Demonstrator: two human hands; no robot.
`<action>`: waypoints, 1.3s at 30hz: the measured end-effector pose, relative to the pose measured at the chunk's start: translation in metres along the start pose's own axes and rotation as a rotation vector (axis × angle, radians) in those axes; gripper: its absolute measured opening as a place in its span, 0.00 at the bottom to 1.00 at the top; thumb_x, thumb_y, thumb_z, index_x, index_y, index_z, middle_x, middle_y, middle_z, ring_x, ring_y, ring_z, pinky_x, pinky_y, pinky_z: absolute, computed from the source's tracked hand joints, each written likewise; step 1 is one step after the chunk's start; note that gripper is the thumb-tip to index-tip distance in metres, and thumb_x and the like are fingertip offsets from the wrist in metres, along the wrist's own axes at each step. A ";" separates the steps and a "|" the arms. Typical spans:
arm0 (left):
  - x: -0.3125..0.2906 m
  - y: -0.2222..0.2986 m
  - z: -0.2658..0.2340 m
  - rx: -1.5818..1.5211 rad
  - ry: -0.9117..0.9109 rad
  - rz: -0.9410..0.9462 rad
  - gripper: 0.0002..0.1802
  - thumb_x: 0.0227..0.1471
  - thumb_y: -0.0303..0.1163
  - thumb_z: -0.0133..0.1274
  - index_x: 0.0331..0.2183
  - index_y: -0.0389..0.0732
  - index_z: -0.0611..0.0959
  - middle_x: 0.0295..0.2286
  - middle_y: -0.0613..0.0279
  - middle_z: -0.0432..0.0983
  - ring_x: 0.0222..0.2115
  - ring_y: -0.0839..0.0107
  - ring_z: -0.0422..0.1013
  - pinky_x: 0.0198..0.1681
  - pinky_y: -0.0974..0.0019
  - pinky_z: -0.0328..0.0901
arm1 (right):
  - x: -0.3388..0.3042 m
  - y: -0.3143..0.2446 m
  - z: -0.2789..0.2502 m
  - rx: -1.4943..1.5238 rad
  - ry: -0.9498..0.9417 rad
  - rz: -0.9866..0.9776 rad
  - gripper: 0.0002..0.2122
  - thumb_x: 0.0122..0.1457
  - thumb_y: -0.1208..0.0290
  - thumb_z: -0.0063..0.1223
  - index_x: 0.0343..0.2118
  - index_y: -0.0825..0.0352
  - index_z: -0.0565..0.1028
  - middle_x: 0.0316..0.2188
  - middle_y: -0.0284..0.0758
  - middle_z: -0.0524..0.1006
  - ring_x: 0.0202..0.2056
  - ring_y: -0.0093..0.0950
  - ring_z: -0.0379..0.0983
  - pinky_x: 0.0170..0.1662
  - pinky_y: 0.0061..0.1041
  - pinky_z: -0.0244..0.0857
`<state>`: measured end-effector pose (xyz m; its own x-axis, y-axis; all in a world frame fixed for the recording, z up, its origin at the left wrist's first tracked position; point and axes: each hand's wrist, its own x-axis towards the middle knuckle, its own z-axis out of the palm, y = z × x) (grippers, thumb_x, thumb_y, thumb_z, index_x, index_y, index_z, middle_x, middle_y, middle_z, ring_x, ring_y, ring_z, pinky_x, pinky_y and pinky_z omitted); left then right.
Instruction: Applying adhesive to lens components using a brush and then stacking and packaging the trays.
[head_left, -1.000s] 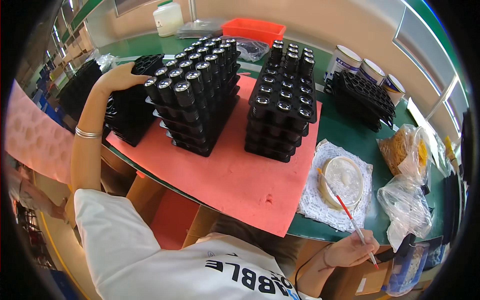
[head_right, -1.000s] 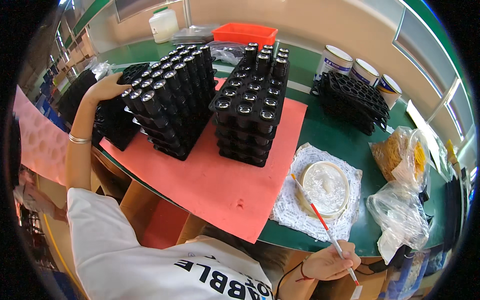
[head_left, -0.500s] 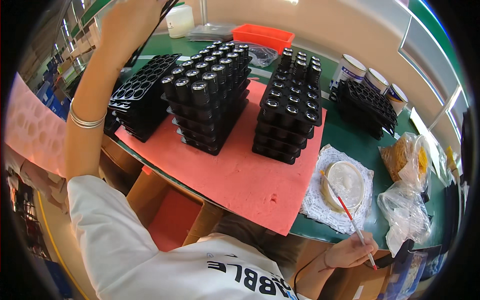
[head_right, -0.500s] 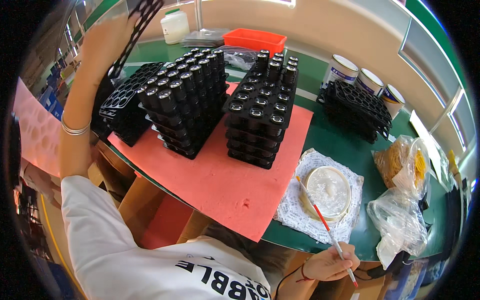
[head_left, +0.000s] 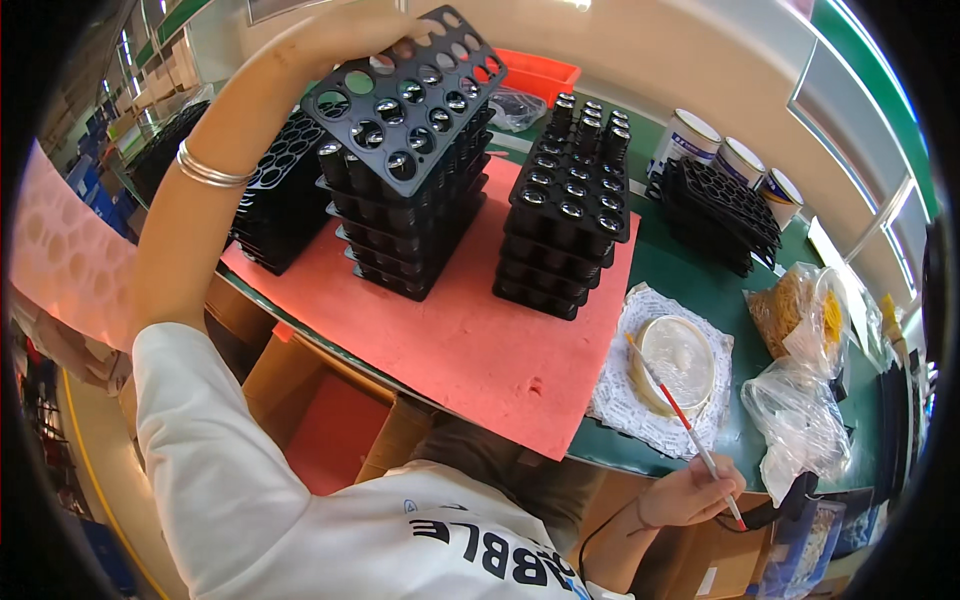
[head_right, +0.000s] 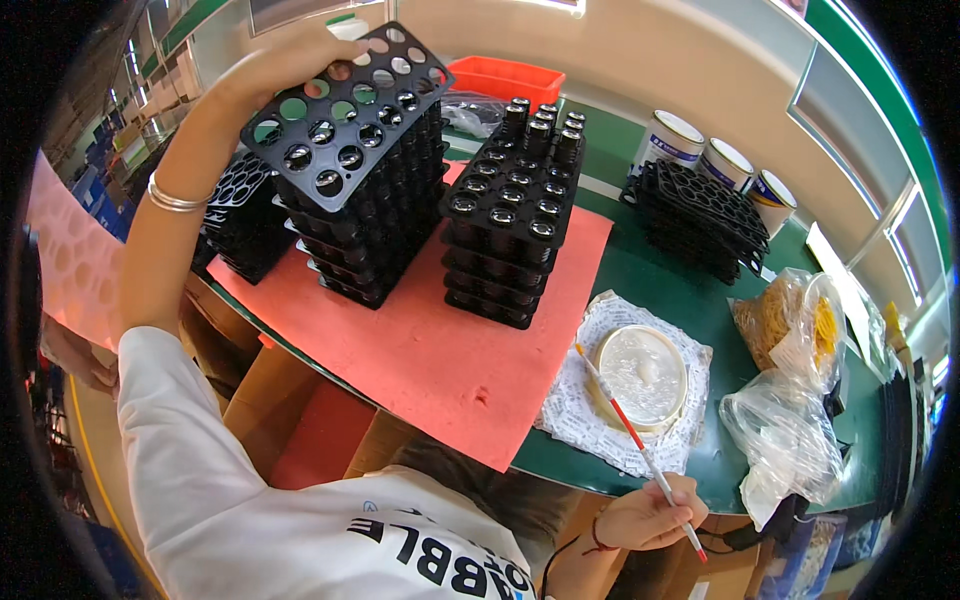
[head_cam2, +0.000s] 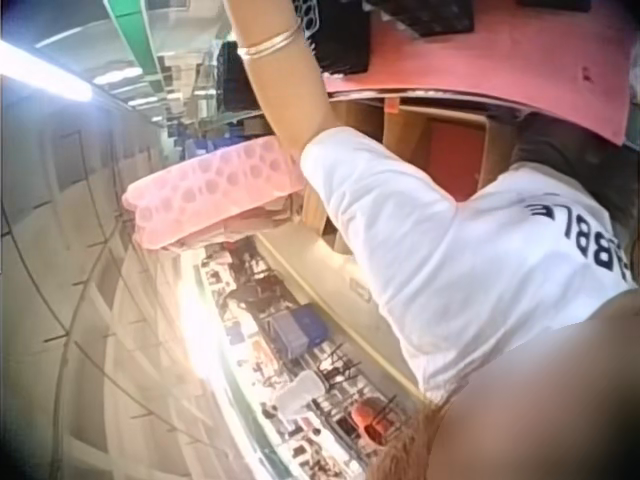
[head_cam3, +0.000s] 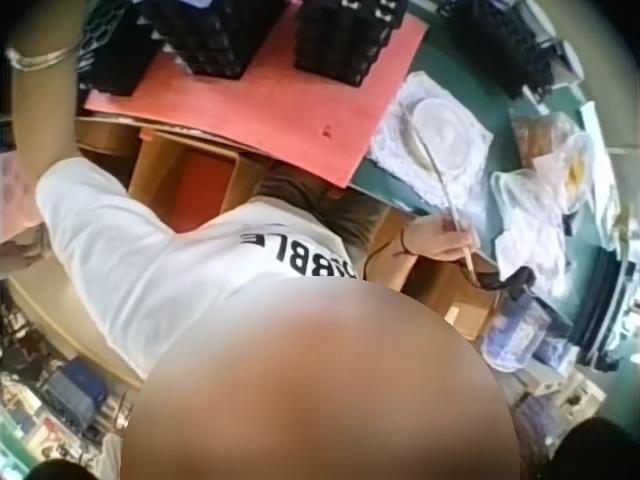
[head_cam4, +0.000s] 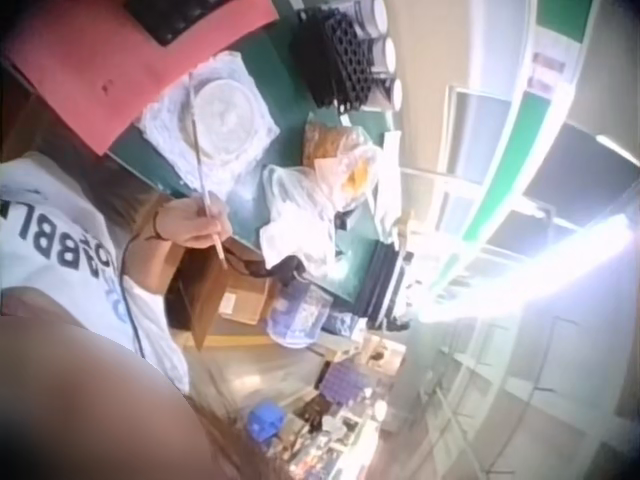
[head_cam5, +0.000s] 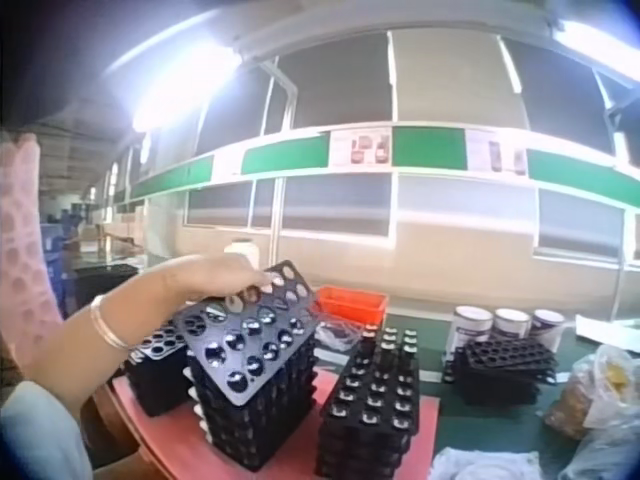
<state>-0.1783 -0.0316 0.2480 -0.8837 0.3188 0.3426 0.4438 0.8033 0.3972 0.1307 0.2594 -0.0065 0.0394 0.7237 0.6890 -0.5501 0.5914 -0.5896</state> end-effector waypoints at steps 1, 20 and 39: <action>0.006 -0.011 0.007 -0.067 -0.031 -0.065 0.21 0.49 0.50 0.44 0.25 0.40 0.76 0.22 0.71 0.67 0.24 0.80 0.60 0.27 0.75 0.57 | 0.000 0.000 0.001 0.006 -0.001 -0.005 0.13 0.61 0.64 0.32 0.24 0.66 0.61 0.15 0.30 0.57 0.19 0.19 0.52 0.22 0.17 0.44; -0.020 0.009 0.018 0.301 -0.080 0.052 0.45 0.35 0.71 0.44 0.28 0.32 0.81 0.25 0.47 0.75 0.32 0.59 0.72 0.39 0.64 0.64 | 0.000 0.000 0.000 -0.051 -0.047 -0.041 0.13 0.62 0.64 0.30 0.24 0.66 0.61 0.15 0.31 0.56 0.19 0.19 0.52 0.23 0.17 0.45; -0.036 0.018 0.032 0.585 0.035 0.118 0.47 0.37 0.66 0.47 0.49 0.36 0.66 0.39 0.36 0.69 0.42 0.45 0.65 0.45 0.57 0.59 | 0.003 -0.003 -0.001 -0.005 -0.012 0.046 0.14 0.61 0.62 0.32 0.23 0.66 0.60 0.14 0.32 0.58 0.19 0.20 0.53 0.25 0.18 0.46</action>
<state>-0.1434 -0.0130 0.2154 -0.8236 0.4137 0.3879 0.3738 0.9104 -0.1771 0.1335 0.2601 -0.0034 0.0037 0.7459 0.6661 -0.5467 0.5592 -0.6232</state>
